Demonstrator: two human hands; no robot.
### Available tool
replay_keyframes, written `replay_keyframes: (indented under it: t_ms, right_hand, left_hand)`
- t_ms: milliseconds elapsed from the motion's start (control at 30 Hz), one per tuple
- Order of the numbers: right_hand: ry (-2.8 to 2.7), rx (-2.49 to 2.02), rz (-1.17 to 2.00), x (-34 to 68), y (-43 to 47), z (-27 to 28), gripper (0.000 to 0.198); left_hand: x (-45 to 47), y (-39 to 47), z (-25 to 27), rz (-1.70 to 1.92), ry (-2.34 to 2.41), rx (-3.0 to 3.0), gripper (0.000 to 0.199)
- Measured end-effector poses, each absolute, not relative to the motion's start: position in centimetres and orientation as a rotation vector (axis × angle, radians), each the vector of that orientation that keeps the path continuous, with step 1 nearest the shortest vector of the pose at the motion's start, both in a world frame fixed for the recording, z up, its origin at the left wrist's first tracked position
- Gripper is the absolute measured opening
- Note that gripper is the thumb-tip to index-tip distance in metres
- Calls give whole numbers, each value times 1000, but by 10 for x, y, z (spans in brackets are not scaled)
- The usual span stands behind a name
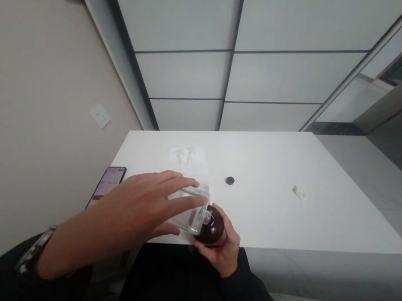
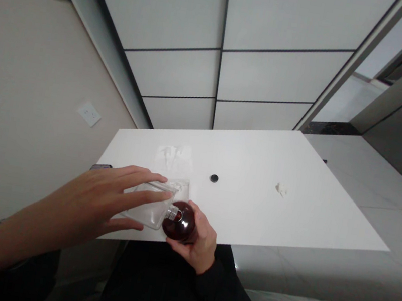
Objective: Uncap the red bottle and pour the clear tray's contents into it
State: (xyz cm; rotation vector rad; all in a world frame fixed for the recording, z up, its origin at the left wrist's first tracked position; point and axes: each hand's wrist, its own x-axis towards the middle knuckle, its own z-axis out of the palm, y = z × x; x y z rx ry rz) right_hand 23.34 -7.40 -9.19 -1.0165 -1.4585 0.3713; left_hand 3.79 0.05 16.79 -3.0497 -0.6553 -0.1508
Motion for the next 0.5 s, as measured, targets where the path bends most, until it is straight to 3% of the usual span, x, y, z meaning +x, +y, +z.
replay_keyframes:
  t_ms: [167,333,500]
  right_hand:
    - [-1455,-1022,374,233,-75,-92,95]
    - [-1459,-1001,354,233,-75,-91,93]
    - [-1464,-1006,360,233,-74,-89,95]
  left_hand:
    - [37,-1,168,-168,-666,-3046,59]
    - [38,-3,168,-174,-666,-3031,75]
    - [40,-4,170,-151,-676,-3029,77]
